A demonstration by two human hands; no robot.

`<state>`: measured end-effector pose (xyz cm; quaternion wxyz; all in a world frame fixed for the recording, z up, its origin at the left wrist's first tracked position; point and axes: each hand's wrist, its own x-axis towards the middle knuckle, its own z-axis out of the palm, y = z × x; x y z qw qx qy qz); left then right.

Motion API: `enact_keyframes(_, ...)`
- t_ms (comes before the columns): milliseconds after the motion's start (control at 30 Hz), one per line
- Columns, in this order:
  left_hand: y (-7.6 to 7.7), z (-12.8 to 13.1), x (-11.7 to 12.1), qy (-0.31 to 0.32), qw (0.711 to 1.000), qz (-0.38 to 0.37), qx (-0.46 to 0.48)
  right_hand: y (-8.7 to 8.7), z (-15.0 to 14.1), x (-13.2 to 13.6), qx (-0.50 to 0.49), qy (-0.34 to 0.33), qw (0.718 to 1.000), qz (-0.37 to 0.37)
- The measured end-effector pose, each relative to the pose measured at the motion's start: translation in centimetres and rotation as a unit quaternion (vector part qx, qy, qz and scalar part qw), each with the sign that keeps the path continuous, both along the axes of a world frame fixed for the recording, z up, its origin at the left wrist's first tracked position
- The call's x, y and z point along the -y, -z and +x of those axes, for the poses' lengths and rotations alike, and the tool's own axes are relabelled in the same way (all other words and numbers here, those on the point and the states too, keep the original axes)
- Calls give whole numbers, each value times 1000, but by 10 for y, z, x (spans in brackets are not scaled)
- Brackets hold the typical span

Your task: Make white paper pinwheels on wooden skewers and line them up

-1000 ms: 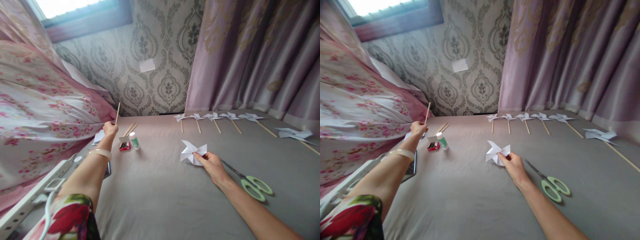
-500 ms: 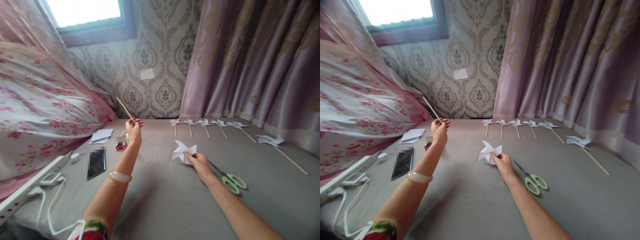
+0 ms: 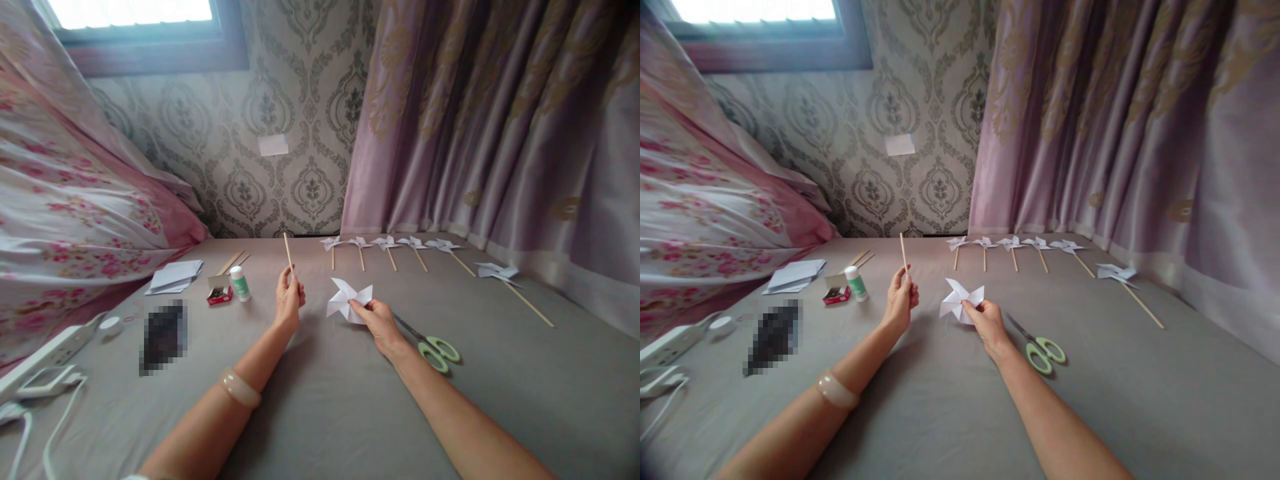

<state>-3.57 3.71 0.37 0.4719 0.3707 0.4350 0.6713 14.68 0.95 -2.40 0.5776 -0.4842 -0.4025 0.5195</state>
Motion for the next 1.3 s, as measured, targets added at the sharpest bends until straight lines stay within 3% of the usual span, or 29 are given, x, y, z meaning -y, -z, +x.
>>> enact_keyframes(300, 6, 18, 16, 97, 994, 50, 28, -1, 2, -2, -37, 7, 999, -18)
enact_keyframes(600, 8, 30, 29, 124, 991, 32, 42, -2, 11, -7, -83, 0, 996, -25)
enact_keyframes(867, 6, 37, 39, 136, 990, 17, 27, -15, 19, -9, -130, 40, 990, -24)
enact_keyframes(1133, 9, 36, 41, 137, 990, 15, -6, -25, 27, -10, -166, 33, 985, -16)
enact_keyframes(1300, 7, 39, 43, 149, 989, 28, -1, -32, 28, -8, -204, -5, 979, 2)
